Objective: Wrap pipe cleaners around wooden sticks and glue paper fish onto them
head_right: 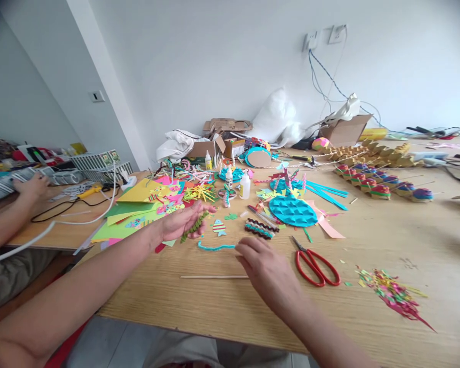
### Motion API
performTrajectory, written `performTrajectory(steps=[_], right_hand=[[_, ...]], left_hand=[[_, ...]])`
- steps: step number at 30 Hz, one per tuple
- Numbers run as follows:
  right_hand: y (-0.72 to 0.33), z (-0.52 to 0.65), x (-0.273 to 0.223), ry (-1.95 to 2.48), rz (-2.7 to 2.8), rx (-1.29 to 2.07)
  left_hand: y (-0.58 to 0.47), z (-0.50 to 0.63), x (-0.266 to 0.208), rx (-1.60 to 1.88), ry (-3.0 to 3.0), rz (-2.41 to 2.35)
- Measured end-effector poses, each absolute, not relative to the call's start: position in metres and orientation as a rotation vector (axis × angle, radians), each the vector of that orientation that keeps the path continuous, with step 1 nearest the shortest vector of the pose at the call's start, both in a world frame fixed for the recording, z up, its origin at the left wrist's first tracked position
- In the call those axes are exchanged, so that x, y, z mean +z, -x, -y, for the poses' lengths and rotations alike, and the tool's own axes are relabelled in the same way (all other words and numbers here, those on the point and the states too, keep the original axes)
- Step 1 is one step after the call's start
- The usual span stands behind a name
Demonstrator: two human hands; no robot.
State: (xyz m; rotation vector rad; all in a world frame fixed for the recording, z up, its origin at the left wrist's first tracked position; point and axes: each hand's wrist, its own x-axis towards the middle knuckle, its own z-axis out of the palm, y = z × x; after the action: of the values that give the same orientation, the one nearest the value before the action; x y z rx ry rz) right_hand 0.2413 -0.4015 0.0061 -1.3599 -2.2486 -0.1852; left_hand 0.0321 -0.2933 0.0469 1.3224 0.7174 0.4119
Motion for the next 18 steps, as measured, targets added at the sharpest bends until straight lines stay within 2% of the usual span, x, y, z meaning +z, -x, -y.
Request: performTrajectory(steps=[5,12,15,18], right_hand=[[-0.232,0.374,0.031,1.196,2.172,-0.171],[-0.234,0.354,0.021,1.176,2.212,-0.051],[-0.246,0.354,0.016,1.272,2.016,0.010],[-0.256,0.355,0.011,1.352,1.830,0.123]], left_hand=[[-0.056,0.298,0.038,0.304,-1.368,-0.644],[-0.062,0.296,0.042,0.231,-1.406,-0.607],[-0.048,0.288,0.045,0.306,-1.392,-0.650],[-0.040,0.285,0.040,0.521,-1.354,-0.727]])
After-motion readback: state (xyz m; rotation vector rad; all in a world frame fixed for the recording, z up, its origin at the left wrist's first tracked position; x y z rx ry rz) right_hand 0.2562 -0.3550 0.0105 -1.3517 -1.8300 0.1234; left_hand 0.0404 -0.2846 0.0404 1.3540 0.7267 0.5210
